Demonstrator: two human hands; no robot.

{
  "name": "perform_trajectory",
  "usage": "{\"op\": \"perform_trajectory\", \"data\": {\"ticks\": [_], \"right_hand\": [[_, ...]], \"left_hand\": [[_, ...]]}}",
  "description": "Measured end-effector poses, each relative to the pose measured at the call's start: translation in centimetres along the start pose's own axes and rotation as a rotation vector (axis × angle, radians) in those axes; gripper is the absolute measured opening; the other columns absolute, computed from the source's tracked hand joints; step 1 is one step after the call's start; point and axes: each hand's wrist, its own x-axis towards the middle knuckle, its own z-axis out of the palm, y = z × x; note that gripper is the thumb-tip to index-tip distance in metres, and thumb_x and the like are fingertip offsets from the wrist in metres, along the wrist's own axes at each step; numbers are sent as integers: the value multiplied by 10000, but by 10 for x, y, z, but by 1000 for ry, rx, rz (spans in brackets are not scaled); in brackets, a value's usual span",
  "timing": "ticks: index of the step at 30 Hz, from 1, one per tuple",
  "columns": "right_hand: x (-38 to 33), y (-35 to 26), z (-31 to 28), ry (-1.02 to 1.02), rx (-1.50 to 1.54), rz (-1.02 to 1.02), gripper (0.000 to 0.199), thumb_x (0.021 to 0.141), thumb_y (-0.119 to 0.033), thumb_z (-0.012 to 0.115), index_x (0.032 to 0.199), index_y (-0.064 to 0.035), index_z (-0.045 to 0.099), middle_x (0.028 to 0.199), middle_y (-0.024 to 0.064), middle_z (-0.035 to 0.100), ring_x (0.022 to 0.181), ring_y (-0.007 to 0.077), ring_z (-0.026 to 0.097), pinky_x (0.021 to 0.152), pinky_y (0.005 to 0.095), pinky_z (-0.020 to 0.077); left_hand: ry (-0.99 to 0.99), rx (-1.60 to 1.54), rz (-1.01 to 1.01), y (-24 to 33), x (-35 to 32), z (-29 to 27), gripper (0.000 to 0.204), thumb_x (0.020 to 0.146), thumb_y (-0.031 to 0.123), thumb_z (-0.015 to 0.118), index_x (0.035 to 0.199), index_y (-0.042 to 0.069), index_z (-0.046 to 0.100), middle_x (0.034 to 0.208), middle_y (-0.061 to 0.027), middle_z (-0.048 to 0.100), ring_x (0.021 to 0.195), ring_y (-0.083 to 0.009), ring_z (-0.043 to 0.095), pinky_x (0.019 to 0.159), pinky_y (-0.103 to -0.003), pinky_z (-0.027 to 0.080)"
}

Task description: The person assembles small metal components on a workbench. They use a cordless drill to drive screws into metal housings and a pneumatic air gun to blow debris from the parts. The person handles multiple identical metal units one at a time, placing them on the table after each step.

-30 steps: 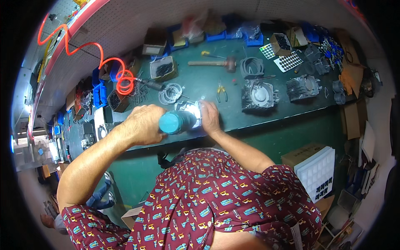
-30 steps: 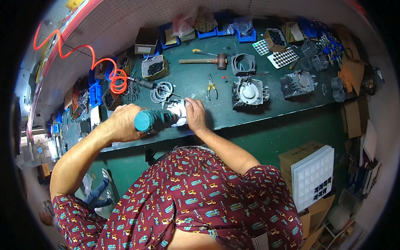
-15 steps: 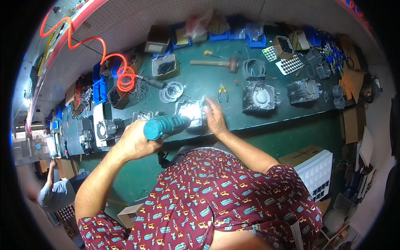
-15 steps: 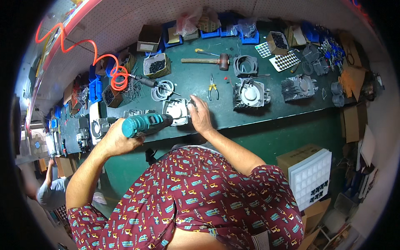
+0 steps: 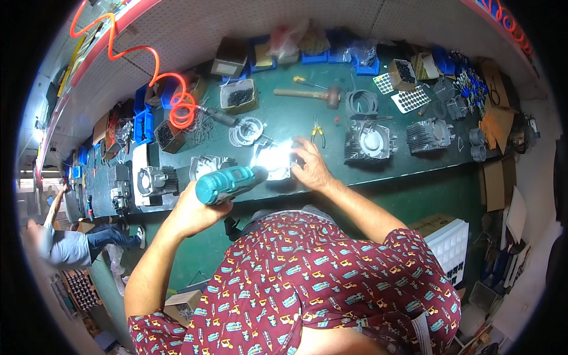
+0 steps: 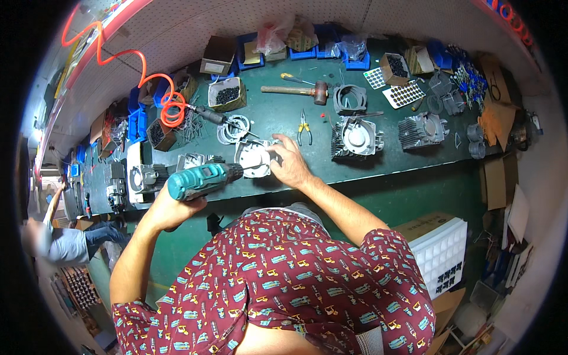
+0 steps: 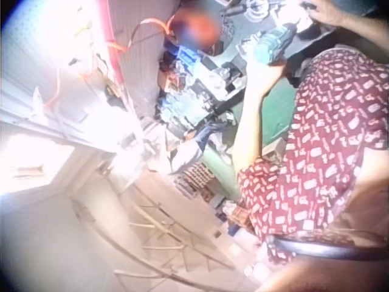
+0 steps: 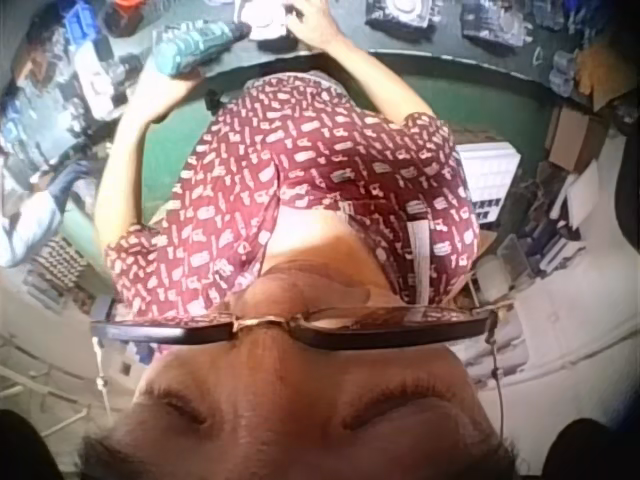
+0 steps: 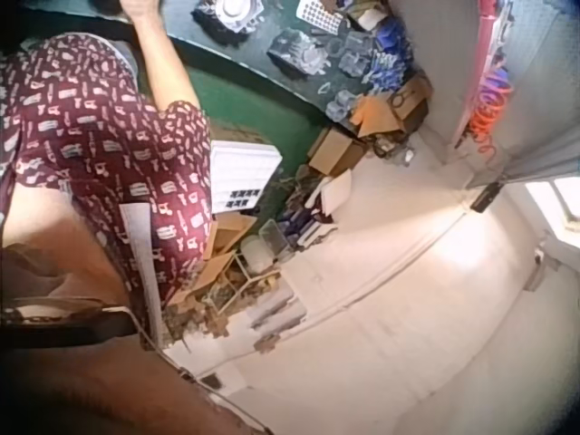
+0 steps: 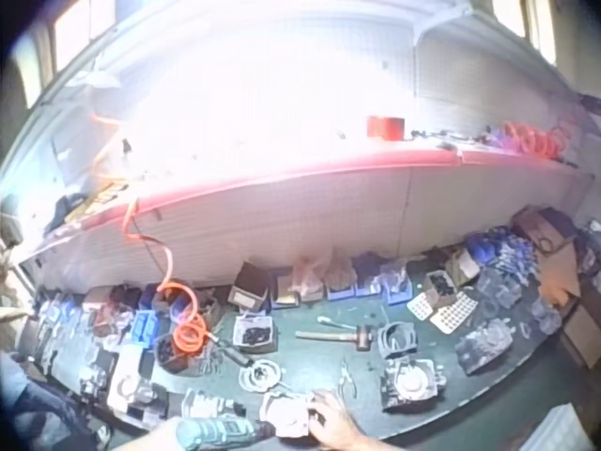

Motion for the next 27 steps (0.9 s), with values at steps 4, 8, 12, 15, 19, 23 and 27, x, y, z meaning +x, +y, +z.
{"op": "perform_trajectory", "data": {"ticks": [4,8,12,15,19,23,27], "right_hand": [[-4,10,3,-76,68,22,325,796,-81,582,1105,-23,664,1332,229,570,1257,395,526,1078,454,417],[-5,13,5,-90,71,22,338,805,-95,587,1129,-41,668,1321,226,587,1255,390,535,1073,450,421],[-7,14,4,-83,69,29,336,811,-108,578,1128,-50,672,1315,226,592,1254,392,535,1083,449,409],[-5,13,5,-78,68,36,321,807,-105,580,1108,-39,674,1309,230,595,1251,392,538,1079,453,415],[-6,13,5,-66,72,7,309,804,-98,554,1076,-9,673,1304,221,594,1214,392,540,1068,453,413],[-7,14,6,-104,49,3,309,795,-102,561,1066,-12,680,1326,218,579,1227,394,525,1063,453,417],[-7,-2,0,-174,-94,0,316,764,-112,651,1062,-12,689,1412,230,498,1256,427,484,1072,460,419]], "left_hand": [[-4,8,-11,5,7,6,426,769,4,696,1193,41,674,1084,-103,709,974,-191,667,905,-337,523],[1,87,35,-2,9,6,418,762,50,690,1180,57,677,1060,-140,710,983,-258,677,900,-361,527],[-18,108,12,12,8,3,438,753,48,687,1190,74,677,1042,-141,721,960,-265,691,893,-363,533],[-14,164,48,8,9,4,489,752,-8,672,1233,81,667,1047,-116,727,928,-222,695,883,-345,538],[-6,141,69,16,12,2,304,753,149,682,1042,54,690,974,-187,718,949,-376,688,845,-427,546],[-131,429,32,44,30,-14,236,757,152,690,967,45,685,948,-205,716,945,-399,680,840,-462,547],[-300,771,34,90,55,-19,275,776,212,730,946,-2,709,950,-230,718,943,-367,706,850,-447,564]]}}
